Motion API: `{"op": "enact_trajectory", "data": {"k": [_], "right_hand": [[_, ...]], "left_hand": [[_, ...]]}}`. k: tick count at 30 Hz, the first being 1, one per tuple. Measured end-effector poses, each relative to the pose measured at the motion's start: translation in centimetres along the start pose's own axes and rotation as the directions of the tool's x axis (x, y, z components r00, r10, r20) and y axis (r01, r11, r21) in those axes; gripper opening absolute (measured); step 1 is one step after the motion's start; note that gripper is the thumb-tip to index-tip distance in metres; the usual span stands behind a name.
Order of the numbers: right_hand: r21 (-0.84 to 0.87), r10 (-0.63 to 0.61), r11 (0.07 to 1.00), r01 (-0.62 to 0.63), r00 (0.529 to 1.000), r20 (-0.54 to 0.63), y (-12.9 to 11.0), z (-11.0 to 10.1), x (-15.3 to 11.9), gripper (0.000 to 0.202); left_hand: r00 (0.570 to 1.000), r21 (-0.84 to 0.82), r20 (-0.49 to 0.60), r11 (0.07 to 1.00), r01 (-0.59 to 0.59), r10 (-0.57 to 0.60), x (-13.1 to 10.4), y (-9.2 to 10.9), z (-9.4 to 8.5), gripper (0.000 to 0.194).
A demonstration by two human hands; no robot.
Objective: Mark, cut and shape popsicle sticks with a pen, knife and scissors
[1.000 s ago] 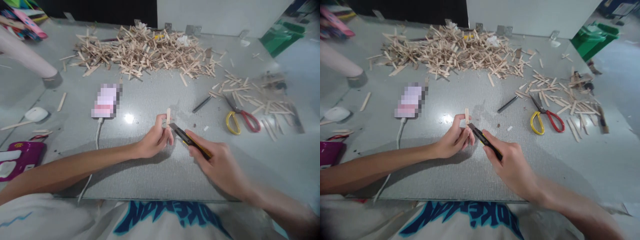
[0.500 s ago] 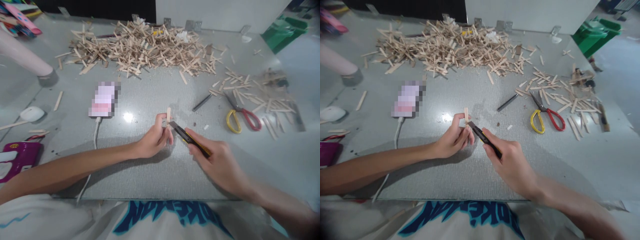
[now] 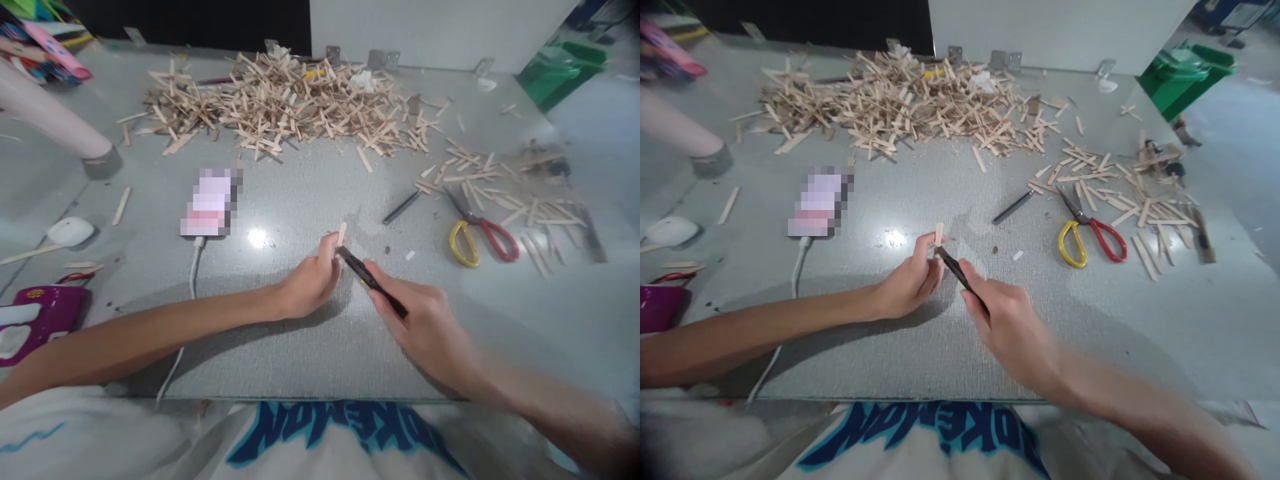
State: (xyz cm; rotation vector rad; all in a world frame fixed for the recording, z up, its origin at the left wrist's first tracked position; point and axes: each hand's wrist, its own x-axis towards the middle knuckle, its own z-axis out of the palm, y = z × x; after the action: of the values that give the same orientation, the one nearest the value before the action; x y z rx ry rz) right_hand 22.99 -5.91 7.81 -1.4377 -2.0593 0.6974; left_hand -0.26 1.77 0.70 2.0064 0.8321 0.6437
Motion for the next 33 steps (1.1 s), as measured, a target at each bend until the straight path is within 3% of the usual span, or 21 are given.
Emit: {"op": "enact_trajectory", "data": {"k": [3,7,18,33], "right_hand": [[0.003,0.033,0.999,-0.033,0.999,-0.013,-0.5,-0.3,0.1,0.045],[0.018,0.123,0.992,-0.122,0.991,-0.060,-1.5,-1.2,-0.3,0.046],[0.083,0.115,0.990,-0.110,0.992,-0.051,-0.7,-0.3,-0.2,0.047],[0.070,0.114,0.991,-0.112,0.993,-0.027,-0.5,-0.2,-0.2,0.047]], "left_hand": [[0.998,-0.070,-0.057,0.997,-0.024,0.020,0.2,0.0,0.2,0.030],[0.978,-0.191,-0.190,0.980,0.050,-0.087,0.4,0.3,0.3,0.022],[0.995,-0.235,-0.093,0.972,-0.003,-0.019,0.0,0.8,0.1,0.022],[0.997,-0.232,-0.071,0.972,-0.034,0.018,0.1,0.6,0.0,0.023]]}}
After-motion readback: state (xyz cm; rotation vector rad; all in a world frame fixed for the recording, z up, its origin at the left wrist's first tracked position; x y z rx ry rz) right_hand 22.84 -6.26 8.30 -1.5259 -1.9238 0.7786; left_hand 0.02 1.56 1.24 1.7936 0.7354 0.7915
